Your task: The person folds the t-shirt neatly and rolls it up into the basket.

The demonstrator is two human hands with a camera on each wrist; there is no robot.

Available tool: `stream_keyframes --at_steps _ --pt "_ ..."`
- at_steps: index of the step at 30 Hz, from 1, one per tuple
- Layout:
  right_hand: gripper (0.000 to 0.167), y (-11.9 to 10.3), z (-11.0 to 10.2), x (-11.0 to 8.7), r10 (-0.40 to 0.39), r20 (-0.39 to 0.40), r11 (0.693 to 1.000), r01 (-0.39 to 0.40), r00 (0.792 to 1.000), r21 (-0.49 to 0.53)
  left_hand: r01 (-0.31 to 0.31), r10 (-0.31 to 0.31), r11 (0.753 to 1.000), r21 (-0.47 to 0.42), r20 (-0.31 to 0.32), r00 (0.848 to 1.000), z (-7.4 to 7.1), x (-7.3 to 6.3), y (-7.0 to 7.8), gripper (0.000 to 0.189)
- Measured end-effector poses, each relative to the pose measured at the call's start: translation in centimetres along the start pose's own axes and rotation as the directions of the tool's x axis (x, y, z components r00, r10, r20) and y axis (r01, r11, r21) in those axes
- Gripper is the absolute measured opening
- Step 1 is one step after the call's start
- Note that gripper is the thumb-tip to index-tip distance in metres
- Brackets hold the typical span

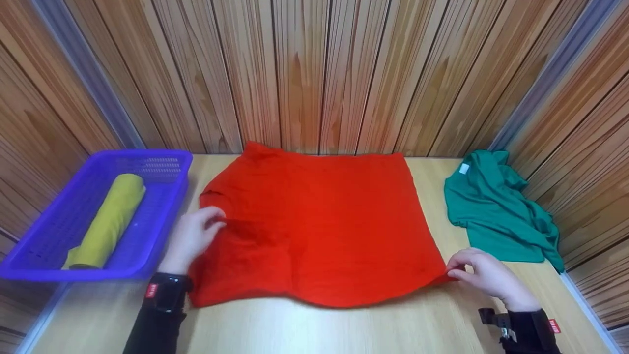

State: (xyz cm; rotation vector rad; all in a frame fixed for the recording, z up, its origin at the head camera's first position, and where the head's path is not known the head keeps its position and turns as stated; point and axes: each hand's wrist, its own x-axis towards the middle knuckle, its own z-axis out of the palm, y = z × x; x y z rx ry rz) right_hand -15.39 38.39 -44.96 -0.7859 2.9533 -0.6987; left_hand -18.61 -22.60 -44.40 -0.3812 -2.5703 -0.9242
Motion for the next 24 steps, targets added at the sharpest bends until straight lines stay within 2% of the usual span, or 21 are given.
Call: stream_keyframes --at_steps 2,5,10,14,17,24 --pt "0.015 -0.1 -0.2 0.0 0.000 -0.025 1.000 0.000 1.000 -0.015 -0.052 0.052 0.999 -0.002 -0.069 0.996 -0.8 0.1 0.5 0.018" --pt "0.017 -0.3 -0.4 0.2 0.000 -0.055 1.000 -0.002 0.998 -0.025 -0.119 0.117 0.993 -0.001 -0.163 0.980 -1.9 0.1 1.1 0.021" --pt "0.020 -0.6 -0.6 0.3 0.020 -0.094 0.999 -0.023 0.995 -0.030 -0.175 0.161 0.984 -0.029 -0.269 0.950 -3.5 -0.4 2.2 0.024" --pt "0.020 -0.7 -0.7 0.4 0.027 -0.124 0.999 -0.032 0.992 -0.041 -0.202 0.176 0.978 -0.052 -0.315 0.933 -4.6 -0.7 2.9 0.026" --pt "0.019 -0.8 -0.9 0.5 0.035 -0.137 0.998 -0.041 0.990 -0.044 -0.209 0.174 0.975 -0.072 -0.333 0.927 -5.2 -0.9 3.3 0.026" --pt "0.017 -0.8 -1.1 1.5 -0.013 -0.228 0.996 -0.006 0.974 -0.085 -0.186 0.142 0.977 -0.102 -0.337 0.931 -5.6 -0.4 3.6 0.023"
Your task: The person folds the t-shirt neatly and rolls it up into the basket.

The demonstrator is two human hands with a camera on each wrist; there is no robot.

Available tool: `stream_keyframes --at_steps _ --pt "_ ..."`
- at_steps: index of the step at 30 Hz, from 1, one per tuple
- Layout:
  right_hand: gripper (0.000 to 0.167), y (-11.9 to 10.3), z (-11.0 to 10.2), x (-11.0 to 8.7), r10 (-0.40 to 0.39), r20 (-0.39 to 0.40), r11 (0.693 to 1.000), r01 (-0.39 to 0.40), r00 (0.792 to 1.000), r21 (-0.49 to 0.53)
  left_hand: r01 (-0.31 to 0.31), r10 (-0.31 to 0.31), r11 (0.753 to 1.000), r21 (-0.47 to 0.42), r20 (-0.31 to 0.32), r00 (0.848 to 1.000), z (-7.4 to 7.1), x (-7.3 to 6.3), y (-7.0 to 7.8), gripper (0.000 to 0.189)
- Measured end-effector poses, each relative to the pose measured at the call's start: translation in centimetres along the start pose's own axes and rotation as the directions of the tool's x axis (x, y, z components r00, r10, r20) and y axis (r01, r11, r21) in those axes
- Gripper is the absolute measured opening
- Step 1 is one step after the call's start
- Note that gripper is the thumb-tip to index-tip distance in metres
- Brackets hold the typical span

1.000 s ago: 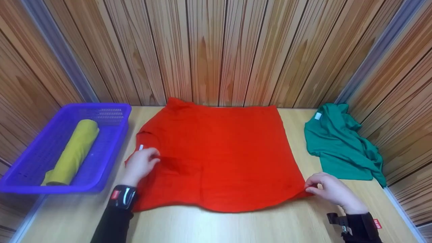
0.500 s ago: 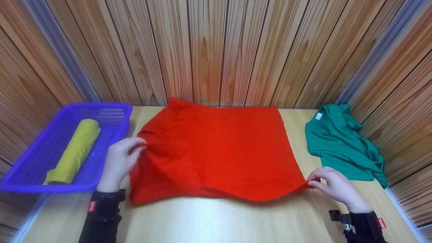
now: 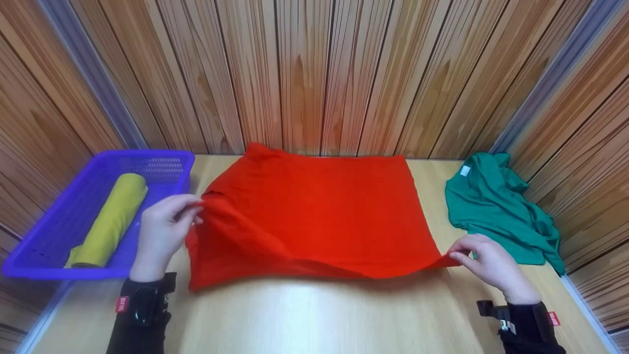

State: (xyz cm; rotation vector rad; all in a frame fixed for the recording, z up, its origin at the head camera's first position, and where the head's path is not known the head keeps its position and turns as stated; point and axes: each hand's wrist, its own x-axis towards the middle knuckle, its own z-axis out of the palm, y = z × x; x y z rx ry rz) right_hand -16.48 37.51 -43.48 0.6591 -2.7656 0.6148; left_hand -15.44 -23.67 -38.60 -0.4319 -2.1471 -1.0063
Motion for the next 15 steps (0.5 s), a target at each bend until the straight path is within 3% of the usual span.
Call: stream_keyframes --at_steps 3,9,15 --pt "0.013 0.0 0.1 0.9 0.016 -0.028 1.000 -0.017 0.999 -0.017 0.051 -0.052 0.999 0.009 0.009 0.999 0.3 0.5 -0.2 0.018" --pt "0.008 -0.2 -0.3 3.3 0.127 -0.037 0.992 -0.127 0.991 -0.004 0.190 -0.190 0.981 0.023 0.005 0.982 0.9 1.8 -0.2 0.015" --pt "0.016 -0.1 -0.9 6.0 0.211 -0.082 0.977 -0.211 0.974 0.017 0.186 -0.183 0.982 0.032 -0.078 0.980 1.8 3.8 -0.4 0.012"
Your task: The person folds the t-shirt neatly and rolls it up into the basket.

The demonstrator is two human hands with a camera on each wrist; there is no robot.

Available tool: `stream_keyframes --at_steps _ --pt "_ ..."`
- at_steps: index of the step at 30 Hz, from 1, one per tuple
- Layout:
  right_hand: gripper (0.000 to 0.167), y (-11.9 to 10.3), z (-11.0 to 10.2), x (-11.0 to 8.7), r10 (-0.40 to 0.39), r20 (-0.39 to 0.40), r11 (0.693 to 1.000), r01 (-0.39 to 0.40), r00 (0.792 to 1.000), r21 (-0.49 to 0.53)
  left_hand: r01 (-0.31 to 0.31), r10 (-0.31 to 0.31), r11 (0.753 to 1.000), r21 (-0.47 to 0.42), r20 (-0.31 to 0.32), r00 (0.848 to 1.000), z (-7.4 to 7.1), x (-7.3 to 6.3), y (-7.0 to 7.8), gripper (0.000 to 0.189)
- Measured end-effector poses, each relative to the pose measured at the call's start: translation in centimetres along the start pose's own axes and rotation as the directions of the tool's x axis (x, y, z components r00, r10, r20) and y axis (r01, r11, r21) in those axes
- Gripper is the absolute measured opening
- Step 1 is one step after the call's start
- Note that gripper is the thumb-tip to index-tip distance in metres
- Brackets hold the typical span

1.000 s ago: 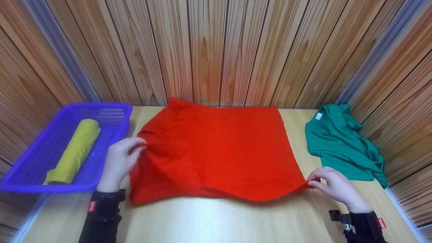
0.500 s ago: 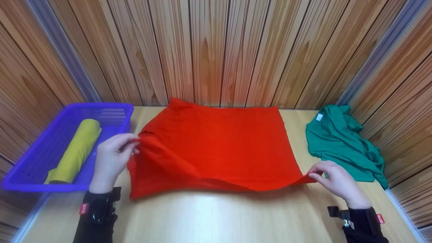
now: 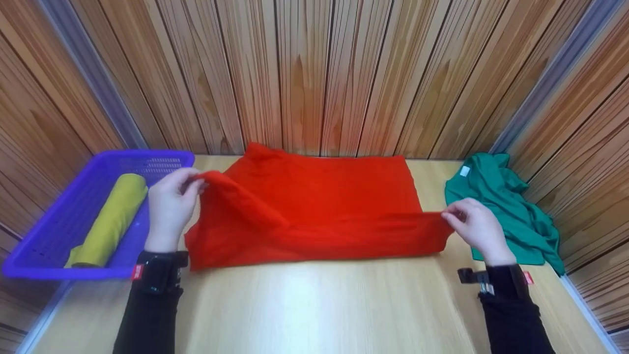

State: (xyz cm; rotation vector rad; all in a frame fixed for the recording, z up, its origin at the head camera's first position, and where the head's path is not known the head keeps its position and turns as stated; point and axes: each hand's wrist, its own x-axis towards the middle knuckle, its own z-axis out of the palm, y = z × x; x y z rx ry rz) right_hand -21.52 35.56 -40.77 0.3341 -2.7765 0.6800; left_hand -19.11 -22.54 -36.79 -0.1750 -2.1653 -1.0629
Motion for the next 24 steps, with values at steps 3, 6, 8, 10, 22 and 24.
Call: stream_keyframes --at_steps 3,6,8,10,22,24 --pt "0.018 -0.1 0.2 1.2 0.024 -0.007 1.000 -0.024 1.000 -0.001 -0.029 0.030 0.999 0.023 -0.044 0.999 0.6 0.8 -0.1 0.010" --pt "0.017 -0.2 0.6 2.2 0.035 -0.014 0.999 -0.035 0.999 -0.001 -0.053 0.056 0.997 0.052 -0.062 0.997 1.2 1.4 -0.2 0.009" --pt "0.017 -0.3 0.9 2.8 0.040 -0.016 0.999 -0.040 0.999 0.003 -0.058 0.062 0.996 0.061 -0.067 0.996 1.6 1.6 -0.2 0.008" --pt "0.017 -0.2 1.3 3.3 0.048 -0.019 0.999 -0.048 0.999 0.007 -0.061 0.066 0.996 0.064 -0.073 0.995 1.9 1.7 -0.2 0.008" --pt "0.021 0.7 3.0 4.4 0.086 -0.054 0.996 -0.087 0.995 -0.005 -0.130 0.134 0.989 0.069 -0.050 0.990 4.4 3.0 -0.8 0.009" --pt "0.021 0.8 3.2 4.4 0.098 -0.052 0.995 -0.098 0.994 -0.003 -0.134 0.137 0.989 0.061 -0.042 0.990 4.9 3.2 -1.0 0.010"
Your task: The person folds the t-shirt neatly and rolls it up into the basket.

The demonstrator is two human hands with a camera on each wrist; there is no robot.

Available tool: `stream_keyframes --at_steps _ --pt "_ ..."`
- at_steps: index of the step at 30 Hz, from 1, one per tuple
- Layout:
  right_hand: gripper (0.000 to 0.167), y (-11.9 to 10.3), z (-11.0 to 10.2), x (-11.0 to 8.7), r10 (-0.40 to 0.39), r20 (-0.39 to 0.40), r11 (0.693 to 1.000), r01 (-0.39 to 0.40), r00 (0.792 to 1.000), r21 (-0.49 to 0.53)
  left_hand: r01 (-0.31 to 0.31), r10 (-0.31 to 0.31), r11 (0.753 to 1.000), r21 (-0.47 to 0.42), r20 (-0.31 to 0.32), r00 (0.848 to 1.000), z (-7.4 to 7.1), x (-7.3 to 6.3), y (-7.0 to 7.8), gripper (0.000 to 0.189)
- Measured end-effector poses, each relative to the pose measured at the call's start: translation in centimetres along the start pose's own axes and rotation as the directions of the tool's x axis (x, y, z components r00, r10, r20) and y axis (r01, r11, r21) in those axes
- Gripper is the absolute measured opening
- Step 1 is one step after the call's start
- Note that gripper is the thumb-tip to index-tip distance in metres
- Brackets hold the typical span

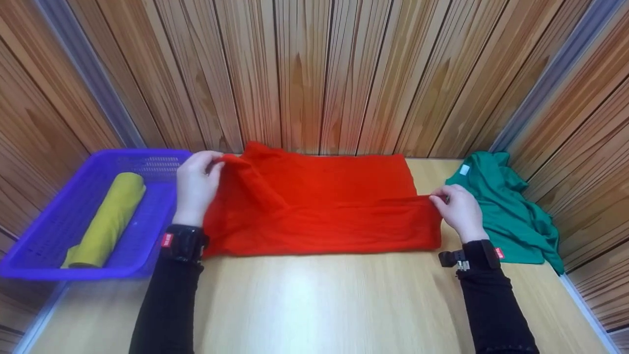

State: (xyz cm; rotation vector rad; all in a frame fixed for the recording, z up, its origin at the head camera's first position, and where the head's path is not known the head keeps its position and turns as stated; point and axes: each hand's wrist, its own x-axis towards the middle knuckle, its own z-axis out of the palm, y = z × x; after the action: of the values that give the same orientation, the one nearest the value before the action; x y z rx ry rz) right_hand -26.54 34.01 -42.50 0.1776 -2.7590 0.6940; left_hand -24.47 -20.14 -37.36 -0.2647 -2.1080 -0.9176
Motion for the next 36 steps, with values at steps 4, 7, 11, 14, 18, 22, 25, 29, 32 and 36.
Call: stream_keyframes --at_steps 4,7,11,14,18,22,25,29,32,36 --pt "0.021 0.2 0.4 0.2 0.012 -0.008 1.000 -0.012 1.000 0.003 -0.003 0.003 1.000 -0.011 0.013 1.000 0.8 0.2 -0.1 0.011" --pt "0.020 0.3 0.8 0.4 0.017 -0.009 1.000 -0.017 1.000 -0.001 0.022 -0.022 1.000 -0.007 0.028 0.999 1.4 0.2 -0.4 0.012" --pt "0.019 0.5 1.5 0.6 0.024 0.002 1.000 -0.024 1.000 -0.010 0.064 -0.064 0.998 -0.001 0.051 0.997 2.0 -0.1 -0.9 0.013" --pt "0.019 0.6 1.9 0.8 0.034 0.006 0.999 -0.034 0.999 -0.006 0.096 -0.096 0.995 0.002 0.071 0.993 2.3 -0.5 -1.2 0.013" --pt "0.019 0.7 2.3 1.0 0.051 0.011 0.999 -0.051 0.999 0.008 0.127 -0.128 0.992 0.018 0.091 0.988 2.5 -1.0 -1.8 0.012" --pt "0.021 0.6 2.6 1.2 0.059 0.001 0.998 -0.059 0.998 0.018 0.124 -0.127 0.991 0.041 0.084 0.988 2.6 -1.2 -2.2 0.012" --pt "0.020 0.6 3.0 1.5 0.058 -0.024 0.998 -0.057 0.998 0.024 0.123 -0.127 0.991 0.055 0.068 0.990 2.6 -1.3 -2.3 0.011" --pt "0.020 0.7 3.5 1.8 0.048 -0.044 0.998 -0.047 0.998 0.033 0.124 -0.128 0.990 0.070 0.055 0.990 2.7 -1.4 -2.5 0.010" --pt "0.020 0.7 3.9 1.9 0.044 -0.041 0.998 -0.042 0.998 0.040 0.121 -0.126 0.989 0.082 0.060 0.990 2.7 -1.5 -2.6 0.010" --pt "0.019 0.9 4.3 2.0 0.043 -0.035 0.998 -0.041 0.998 0.045 0.139 -0.147 0.986 0.096 0.081 0.986 2.7 -1.8 -2.7 0.011"
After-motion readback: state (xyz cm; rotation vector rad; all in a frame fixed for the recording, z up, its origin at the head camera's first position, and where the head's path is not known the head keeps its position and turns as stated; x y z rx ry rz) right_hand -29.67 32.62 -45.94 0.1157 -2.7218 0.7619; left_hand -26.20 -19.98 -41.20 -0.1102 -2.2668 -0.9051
